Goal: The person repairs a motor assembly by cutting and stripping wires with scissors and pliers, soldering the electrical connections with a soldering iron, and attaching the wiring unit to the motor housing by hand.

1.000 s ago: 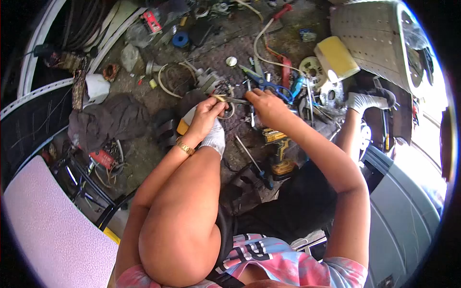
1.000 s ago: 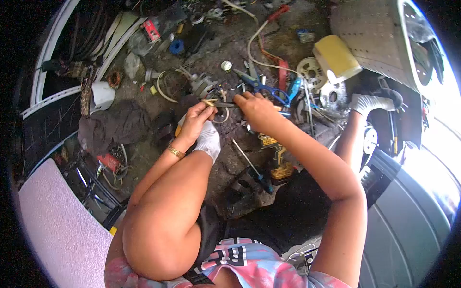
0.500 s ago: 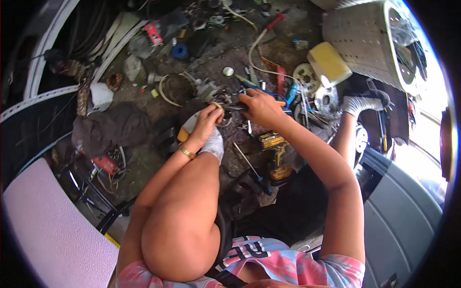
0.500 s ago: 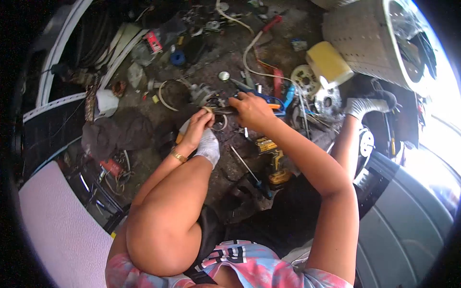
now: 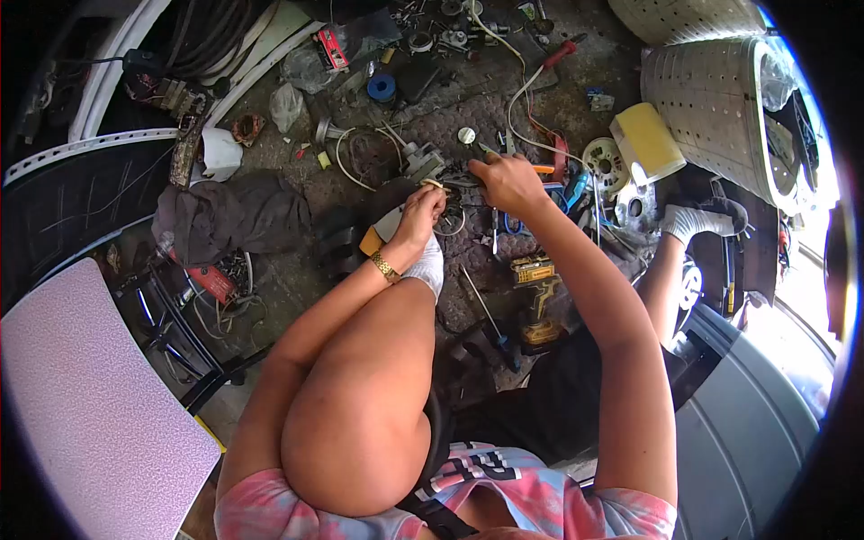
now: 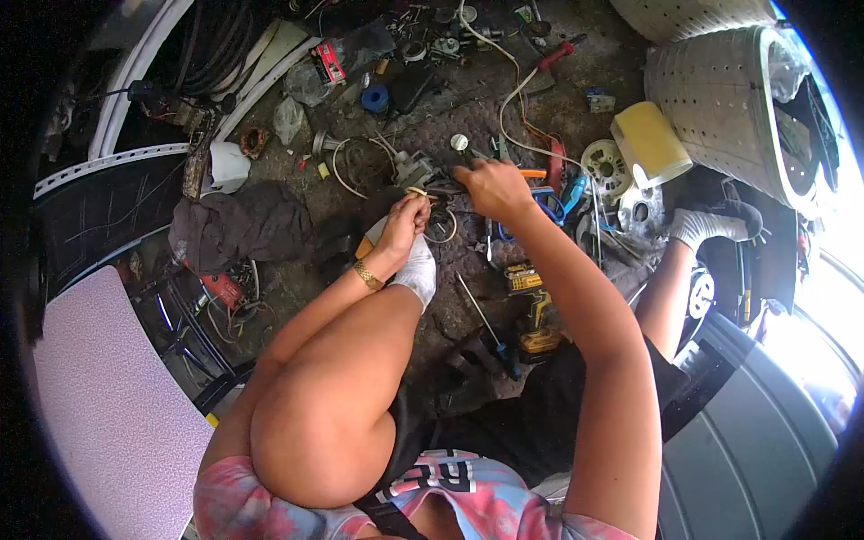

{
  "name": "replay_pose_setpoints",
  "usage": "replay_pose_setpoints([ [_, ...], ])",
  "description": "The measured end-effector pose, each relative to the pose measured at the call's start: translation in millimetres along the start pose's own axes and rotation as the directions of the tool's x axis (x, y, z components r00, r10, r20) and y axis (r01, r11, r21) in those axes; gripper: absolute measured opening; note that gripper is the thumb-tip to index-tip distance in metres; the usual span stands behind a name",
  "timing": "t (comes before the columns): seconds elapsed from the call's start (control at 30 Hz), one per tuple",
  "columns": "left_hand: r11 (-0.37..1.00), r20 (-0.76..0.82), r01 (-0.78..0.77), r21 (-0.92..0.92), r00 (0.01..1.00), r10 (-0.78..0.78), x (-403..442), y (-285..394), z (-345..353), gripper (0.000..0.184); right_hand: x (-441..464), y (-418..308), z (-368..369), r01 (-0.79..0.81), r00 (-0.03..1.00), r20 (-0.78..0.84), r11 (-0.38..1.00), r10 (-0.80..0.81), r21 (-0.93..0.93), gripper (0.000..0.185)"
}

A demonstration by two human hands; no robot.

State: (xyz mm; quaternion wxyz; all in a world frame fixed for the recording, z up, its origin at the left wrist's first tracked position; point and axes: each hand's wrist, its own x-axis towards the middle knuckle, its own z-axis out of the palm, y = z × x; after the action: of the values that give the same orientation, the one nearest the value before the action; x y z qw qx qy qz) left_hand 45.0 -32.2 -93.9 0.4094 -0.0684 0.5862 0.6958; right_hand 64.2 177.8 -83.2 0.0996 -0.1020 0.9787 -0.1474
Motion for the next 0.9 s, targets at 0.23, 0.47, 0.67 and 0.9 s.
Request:
replay_pose_setpoints([
  [0.23, 0.997, -0.11, -0.07, 0.013, 0.991, 0.071, 7, -10, 1, 0.026, 13, -8, 3, -0.058, 0.997, 0.046, 0.998, 0.056, 0.03, 0.027],
  [0.47, 0.99, -0.195, -0.143, -0.004, 0.971, 0.139, 13, -11, 5, 0.027, 16, -19, -2, -0.167, 0.984, 0.058, 0.986, 0.166, 0.017, 0.023],
  [0.67, 0.988, -0.284, -0.153, 0.003, 0.948, 0.147, 25, -17, 2, 0.029, 25, -28, 4, -0.283, 0.958, 0.063, 0.958, 0.28, 0.052, 0.018],
  [0.9, 0.983, -0.249, -0.12, 0.136, 0.957, 0.151, 25, -8, -1, 0.028, 11, -43, -11, -0.395, 0.915, 0.098, 0.918, 0.39, 0.032, 0.017],
])
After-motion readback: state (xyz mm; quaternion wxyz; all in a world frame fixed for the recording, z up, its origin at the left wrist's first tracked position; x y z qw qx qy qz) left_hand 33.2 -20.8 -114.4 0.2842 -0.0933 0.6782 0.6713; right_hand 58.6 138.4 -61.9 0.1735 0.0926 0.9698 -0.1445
